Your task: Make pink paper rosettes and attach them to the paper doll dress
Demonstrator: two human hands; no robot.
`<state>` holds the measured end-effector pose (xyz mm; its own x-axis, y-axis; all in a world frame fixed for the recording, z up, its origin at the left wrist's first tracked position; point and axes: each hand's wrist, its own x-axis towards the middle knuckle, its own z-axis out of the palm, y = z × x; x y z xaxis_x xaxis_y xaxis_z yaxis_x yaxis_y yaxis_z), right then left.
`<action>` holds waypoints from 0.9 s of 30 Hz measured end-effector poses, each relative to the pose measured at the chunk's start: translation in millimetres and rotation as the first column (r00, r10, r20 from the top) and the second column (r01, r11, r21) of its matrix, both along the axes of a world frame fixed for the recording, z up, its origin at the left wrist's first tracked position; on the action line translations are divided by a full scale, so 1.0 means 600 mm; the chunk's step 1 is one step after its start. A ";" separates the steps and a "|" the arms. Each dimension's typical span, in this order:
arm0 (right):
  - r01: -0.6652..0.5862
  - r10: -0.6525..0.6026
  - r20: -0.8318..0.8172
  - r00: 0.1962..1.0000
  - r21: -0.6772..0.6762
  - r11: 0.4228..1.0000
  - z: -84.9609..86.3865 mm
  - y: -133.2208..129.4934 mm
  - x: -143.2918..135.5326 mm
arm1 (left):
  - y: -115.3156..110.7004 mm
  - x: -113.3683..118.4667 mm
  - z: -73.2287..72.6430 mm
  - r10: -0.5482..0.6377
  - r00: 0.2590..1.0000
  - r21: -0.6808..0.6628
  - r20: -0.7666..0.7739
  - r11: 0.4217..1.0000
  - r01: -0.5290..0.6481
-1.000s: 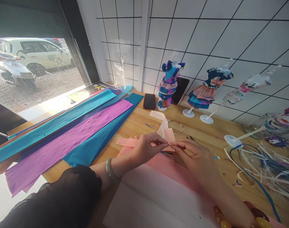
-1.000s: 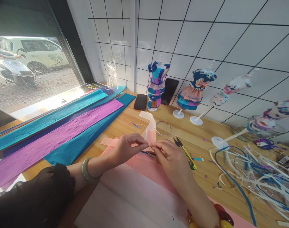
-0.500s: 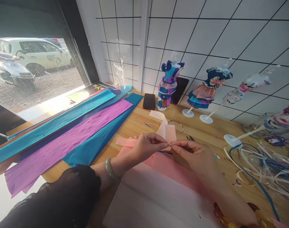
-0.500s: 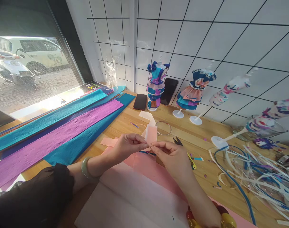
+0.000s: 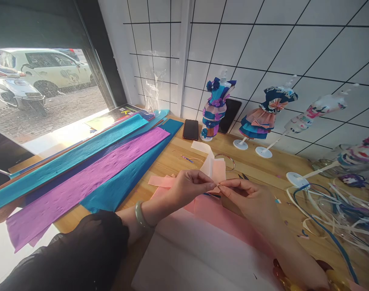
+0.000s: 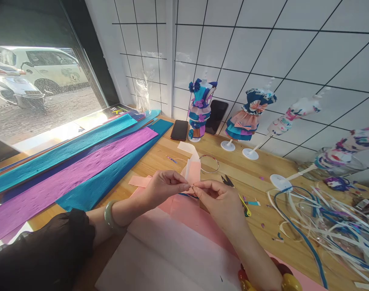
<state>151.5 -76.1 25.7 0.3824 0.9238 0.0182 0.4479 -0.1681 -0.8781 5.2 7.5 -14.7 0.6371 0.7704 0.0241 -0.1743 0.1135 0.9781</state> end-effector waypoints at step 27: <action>-0.108 0.104 -0.118 0.988 -0.031 0.994 -0.007 0.002 0.006 | -0.002 0.000 -0.003 -0.053 0.999 0.028 0.009 0.998 0.053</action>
